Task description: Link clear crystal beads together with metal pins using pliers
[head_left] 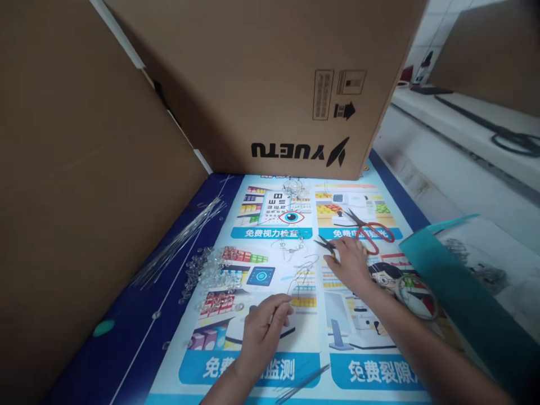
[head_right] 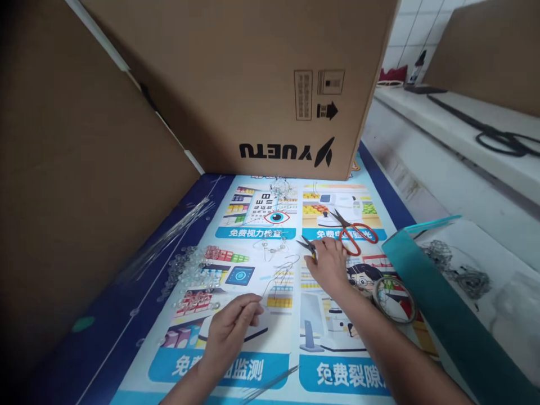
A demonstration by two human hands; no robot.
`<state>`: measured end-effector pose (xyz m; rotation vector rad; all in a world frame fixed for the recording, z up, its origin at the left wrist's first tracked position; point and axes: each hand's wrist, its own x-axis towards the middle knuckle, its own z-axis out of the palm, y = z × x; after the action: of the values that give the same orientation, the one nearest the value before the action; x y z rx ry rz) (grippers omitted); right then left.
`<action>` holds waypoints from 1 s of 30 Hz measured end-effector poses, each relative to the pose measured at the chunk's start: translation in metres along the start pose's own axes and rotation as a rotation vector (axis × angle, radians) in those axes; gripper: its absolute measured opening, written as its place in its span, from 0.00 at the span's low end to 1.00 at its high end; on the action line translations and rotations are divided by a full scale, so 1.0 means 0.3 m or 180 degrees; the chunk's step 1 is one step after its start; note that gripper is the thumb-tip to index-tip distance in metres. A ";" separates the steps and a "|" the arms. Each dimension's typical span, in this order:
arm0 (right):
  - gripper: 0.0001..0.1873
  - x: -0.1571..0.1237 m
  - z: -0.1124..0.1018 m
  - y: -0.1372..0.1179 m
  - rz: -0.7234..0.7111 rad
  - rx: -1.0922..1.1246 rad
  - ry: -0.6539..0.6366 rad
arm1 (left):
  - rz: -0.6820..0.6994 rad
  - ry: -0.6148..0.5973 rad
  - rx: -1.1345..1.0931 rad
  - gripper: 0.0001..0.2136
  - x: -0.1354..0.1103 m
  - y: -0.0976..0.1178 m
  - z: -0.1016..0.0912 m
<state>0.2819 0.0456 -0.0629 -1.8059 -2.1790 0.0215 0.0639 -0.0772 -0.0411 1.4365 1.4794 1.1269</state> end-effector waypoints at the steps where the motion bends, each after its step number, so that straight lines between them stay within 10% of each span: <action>1: 0.20 -0.002 0.002 0.000 -0.0010 -0.0032 0.0009 | -0.0039 0.0001 -0.0025 0.10 0.000 -0.001 0.000; 22: 0.20 0.067 -0.130 -0.104 -0.0203 0.1662 0.0504 | 0.0145 0.0445 -0.0793 0.16 -0.001 0.017 0.010; 30: 0.15 0.018 -0.215 -0.221 -0.0815 0.2278 -0.0489 | 0.0463 0.0431 -0.0416 0.17 0.026 0.002 -0.005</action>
<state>0.2335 0.0254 0.0135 -1.1478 -2.0942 0.7938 0.0621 -0.0695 -0.0395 1.4183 1.3820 1.4084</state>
